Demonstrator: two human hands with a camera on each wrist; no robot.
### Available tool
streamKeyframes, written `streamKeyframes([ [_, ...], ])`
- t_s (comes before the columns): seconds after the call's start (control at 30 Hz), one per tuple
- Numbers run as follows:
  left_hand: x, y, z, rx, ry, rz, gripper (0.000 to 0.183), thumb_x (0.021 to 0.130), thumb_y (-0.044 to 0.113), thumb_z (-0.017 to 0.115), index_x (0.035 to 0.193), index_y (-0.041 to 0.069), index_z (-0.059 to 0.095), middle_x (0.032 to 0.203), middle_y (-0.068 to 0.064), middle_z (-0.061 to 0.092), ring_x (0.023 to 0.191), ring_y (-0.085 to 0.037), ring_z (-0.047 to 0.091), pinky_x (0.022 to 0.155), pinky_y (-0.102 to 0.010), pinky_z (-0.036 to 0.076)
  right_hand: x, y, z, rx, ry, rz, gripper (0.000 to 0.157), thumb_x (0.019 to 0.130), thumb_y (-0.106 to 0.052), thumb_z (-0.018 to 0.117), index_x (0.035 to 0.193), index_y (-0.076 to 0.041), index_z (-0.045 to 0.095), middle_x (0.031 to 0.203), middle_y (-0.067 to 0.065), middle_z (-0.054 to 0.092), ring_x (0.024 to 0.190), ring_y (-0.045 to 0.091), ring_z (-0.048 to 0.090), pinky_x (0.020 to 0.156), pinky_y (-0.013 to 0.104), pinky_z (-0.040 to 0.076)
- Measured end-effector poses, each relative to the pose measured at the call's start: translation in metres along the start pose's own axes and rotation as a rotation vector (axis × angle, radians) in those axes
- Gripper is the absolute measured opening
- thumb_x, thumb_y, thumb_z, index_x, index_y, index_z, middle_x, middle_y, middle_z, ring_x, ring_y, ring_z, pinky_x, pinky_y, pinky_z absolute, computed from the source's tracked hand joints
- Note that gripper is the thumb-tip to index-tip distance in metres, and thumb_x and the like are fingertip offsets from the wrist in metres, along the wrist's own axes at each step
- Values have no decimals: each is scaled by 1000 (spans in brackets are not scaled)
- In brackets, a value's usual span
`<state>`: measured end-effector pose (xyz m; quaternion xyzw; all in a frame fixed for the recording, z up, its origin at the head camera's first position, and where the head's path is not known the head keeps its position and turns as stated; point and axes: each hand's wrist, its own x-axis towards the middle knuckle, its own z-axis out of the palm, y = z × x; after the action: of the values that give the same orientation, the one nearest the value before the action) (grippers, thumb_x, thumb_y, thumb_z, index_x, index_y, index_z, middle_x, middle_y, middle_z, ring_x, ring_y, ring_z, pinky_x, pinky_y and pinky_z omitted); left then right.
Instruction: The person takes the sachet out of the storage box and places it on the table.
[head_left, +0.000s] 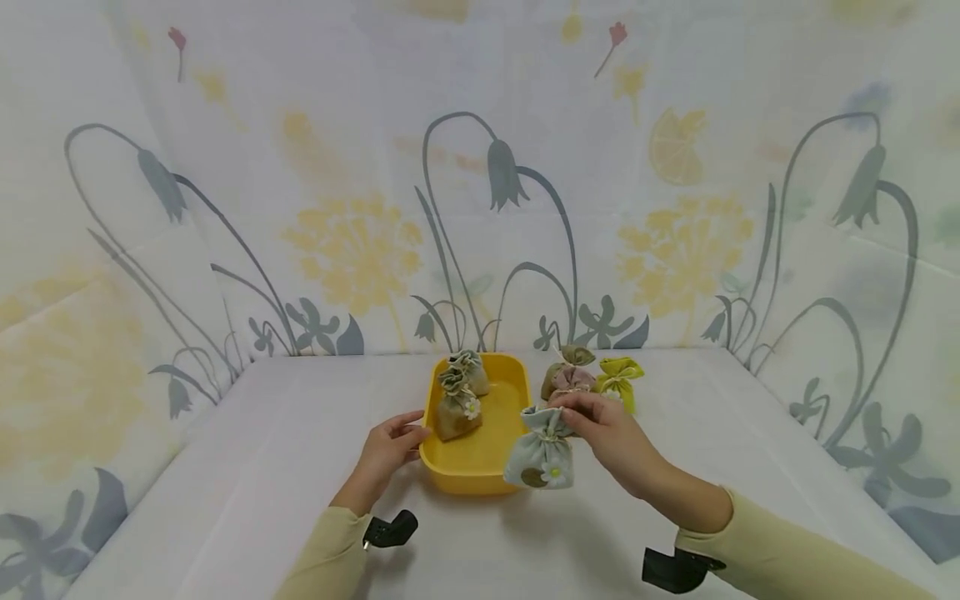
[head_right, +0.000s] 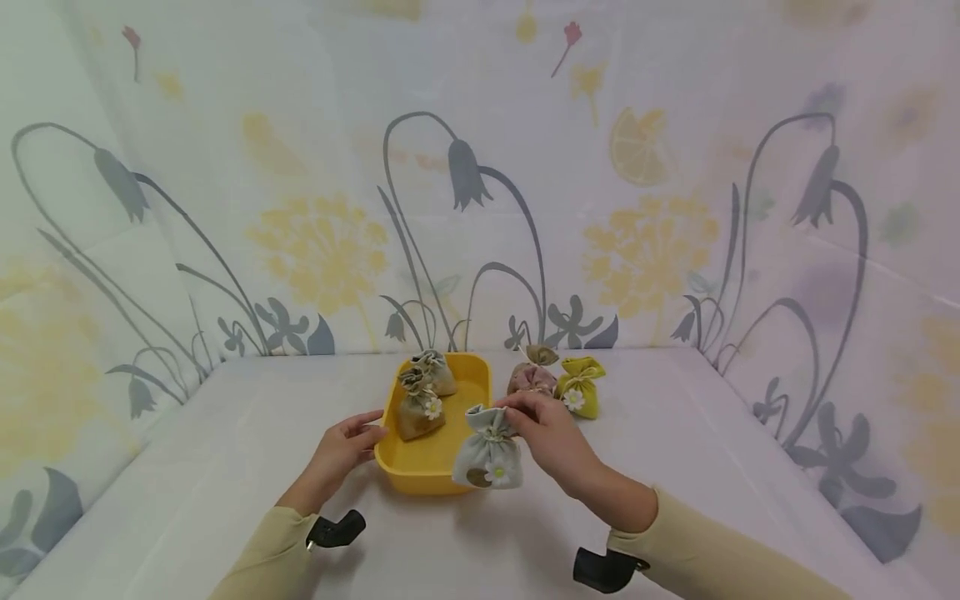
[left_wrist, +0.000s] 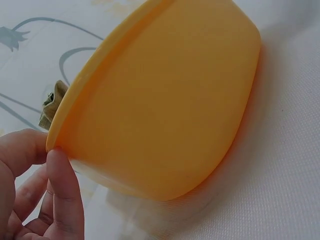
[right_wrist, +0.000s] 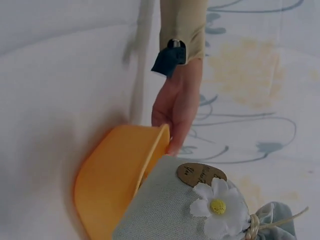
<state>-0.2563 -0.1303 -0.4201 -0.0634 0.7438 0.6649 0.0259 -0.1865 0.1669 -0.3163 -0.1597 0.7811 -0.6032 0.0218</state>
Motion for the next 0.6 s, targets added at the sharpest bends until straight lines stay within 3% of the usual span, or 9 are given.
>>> streamKeyframes([
  [0.2, -1, 0, -4, -1, 5, 3, 40, 89, 14, 63, 126, 4, 56, 105, -12, 59, 84, -20, 59, 70, -27, 53, -6, 11, -21, -79, 80, 48, 26, 98, -4, 44, 116, 11, 53, 109, 15, 58, 98, 16, 55, 85, 31, 48],
  [0.6, 0, -1, 0, -25, 4, -8, 39, 88, 13, 64, 125, 4, 57, 105, -12, 60, 83, -19, 60, 69, -27, 53, -5, 42, -65, -121, 189, 94, 31, 101, -7, 36, 122, 14, 45, 111, 16, 56, 91, 4, 56, 84, 25, 47],
])
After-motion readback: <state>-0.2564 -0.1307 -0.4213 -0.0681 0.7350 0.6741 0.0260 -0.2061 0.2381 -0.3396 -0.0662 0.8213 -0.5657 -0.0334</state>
